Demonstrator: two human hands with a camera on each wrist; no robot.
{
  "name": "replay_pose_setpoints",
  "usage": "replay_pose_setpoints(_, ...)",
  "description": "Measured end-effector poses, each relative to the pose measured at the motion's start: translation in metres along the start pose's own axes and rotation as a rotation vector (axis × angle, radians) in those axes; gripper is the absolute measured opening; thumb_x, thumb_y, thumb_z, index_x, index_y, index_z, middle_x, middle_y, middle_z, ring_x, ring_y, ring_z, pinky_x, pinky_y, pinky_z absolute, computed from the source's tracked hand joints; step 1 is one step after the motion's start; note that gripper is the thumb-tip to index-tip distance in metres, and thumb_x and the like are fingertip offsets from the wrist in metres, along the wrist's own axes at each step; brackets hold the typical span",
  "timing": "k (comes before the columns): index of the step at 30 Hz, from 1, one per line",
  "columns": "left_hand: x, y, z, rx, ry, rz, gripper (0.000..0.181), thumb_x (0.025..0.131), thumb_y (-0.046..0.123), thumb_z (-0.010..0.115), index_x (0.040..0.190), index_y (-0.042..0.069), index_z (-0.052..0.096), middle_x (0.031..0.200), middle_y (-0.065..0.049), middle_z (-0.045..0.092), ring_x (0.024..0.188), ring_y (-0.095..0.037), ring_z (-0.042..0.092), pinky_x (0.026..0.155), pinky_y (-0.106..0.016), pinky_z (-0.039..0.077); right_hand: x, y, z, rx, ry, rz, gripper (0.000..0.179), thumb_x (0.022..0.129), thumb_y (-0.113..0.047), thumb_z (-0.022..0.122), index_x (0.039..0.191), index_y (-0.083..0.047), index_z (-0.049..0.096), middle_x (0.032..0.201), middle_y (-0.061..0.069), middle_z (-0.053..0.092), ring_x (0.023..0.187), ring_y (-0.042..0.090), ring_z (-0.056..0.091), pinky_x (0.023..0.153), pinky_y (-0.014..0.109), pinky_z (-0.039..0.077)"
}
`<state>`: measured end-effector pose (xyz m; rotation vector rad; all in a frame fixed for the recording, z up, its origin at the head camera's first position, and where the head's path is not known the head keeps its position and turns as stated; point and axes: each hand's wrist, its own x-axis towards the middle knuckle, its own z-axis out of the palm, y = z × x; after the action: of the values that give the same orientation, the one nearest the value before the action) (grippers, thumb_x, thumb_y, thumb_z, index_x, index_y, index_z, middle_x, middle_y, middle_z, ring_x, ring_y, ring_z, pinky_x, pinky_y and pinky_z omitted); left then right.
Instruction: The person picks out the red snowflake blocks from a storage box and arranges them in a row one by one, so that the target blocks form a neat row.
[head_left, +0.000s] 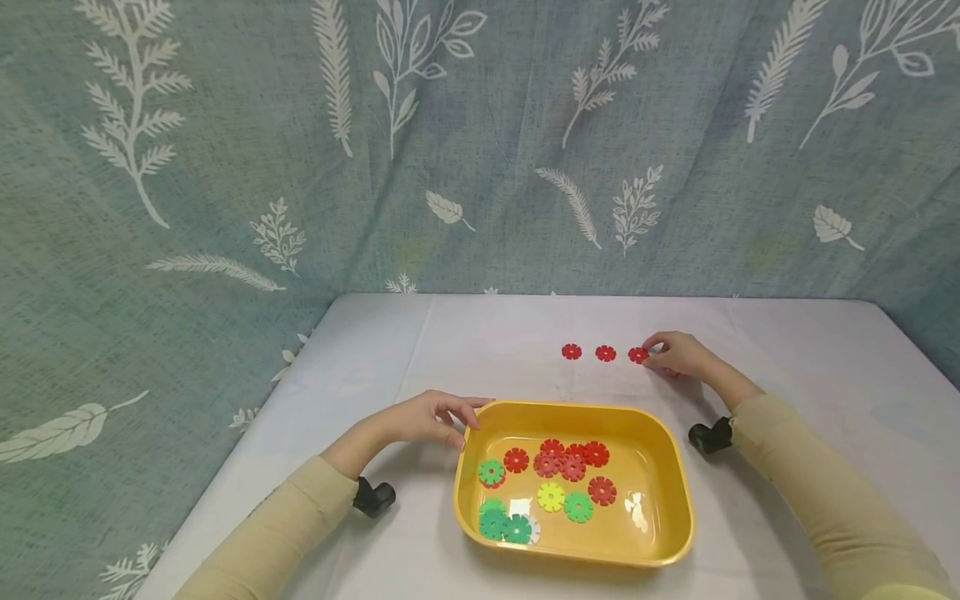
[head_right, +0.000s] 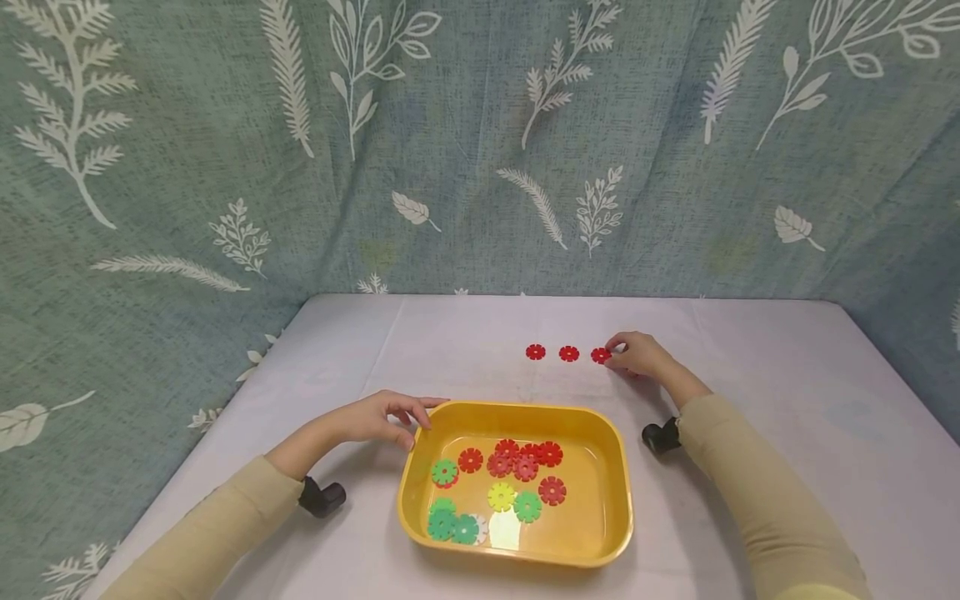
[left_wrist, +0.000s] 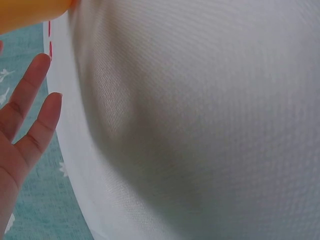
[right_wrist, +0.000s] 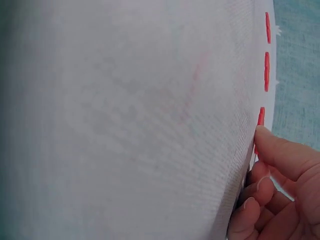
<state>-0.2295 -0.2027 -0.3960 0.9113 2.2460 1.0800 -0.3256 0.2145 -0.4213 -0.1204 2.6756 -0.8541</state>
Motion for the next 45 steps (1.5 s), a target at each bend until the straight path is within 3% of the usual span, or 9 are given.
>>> replay_pose_setpoints(4,0.000,0.000,0.000,0.003,0.002,0.003,0.020,0.079,0.016,0.071,0.098,0.010,0.066,0.138,-0.009,0.046,0.123,-0.028,0.045,0.089,-0.042,0.040,-0.001,0.004,-0.002,0.035,0.002,-0.010,0.044,0.087,-0.022,0.060,0.125,-0.001,0.048,0.092,0.016,0.053,0.066,0.018,0.048,0.060,0.023,0.046)
replay_pose_setpoints(11,0.000,-0.002,0.001,0.003,0.000,-0.004,0.021,0.079,0.017,0.071,0.098,0.010,0.066,0.138,-0.007,0.046,0.117,-0.023,0.050,0.090,-0.043,0.041,-0.010,0.002,-0.022,0.112,0.006,-0.032,0.047,0.091,-0.023,0.055,0.129,0.002,0.043,0.097,0.019,0.058,0.064,0.020,0.050,0.062,0.026,0.048)
replay_pose_setpoints(18,0.000,-0.004,0.000,-0.003,0.002,-0.004,0.020,0.079,0.017,0.071,0.097,0.011,0.066,0.139,-0.007,0.045,0.114,-0.023,0.051,0.090,-0.044,0.041,-0.036,-0.028,-0.044,0.107,-0.023,-0.093,0.052,0.089,-0.029,0.058,0.131,-0.002,0.043,0.110,0.024,0.059,0.076,0.030,0.055,0.070,0.034,0.050)
replay_pose_setpoints(23,0.000,-0.003,0.000,0.005,0.002,0.004,0.020,0.079,0.017,0.071,0.097,0.011,0.066,0.138,-0.007,0.046,0.118,-0.024,0.049,0.089,-0.042,0.041,-0.063,-0.056,-0.049,0.095,-0.055,-0.186,0.051,0.087,-0.030,0.061,0.129,-0.005,0.046,0.107,0.019,0.062,0.072,0.024,0.056,0.068,0.032,0.051)
replay_pose_setpoints(30,0.000,-0.004,0.000,-0.004,0.004,0.013,0.020,0.079,0.016,0.071,0.097,0.010,0.066,0.138,-0.008,0.047,0.122,-0.027,0.045,0.088,-0.040,0.041,-0.093,-0.088,-0.048,0.091,-0.113,-0.282,0.049,0.086,-0.028,0.064,0.127,-0.008,0.049,0.098,0.009,0.065,0.067,0.020,0.055,0.063,0.028,0.050)
replay_pose_setpoints(34,0.001,-0.003,0.000,-0.005,0.004,0.009,0.020,0.079,0.017,0.071,0.097,0.010,0.066,0.138,-0.008,0.046,0.114,-0.023,0.051,0.088,-0.041,0.041,-0.107,-0.103,-0.042,0.092,-0.164,-0.343,0.045,0.085,-0.025,0.064,0.125,-0.008,0.051,0.092,0.006,0.066,0.065,0.019,0.055,0.059,0.029,0.050)
replay_pose_setpoints(45,0.001,-0.004,0.001,-0.002,0.007,0.002,0.021,0.078,0.017,0.072,0.097,0.011,0.066,0.139,-0.007,0.046,0.107,-0.020,0.053,0.087,-0.040,0.041,-0.130,-0.133,-0.011,0.112,-0.315,-0.455,0.038,0.085,-0.015,0.064,0.120,-0.007,0.055,0.091,0.007,0.067,0.064,0.024,0.058,0.060,0.034,0.050)
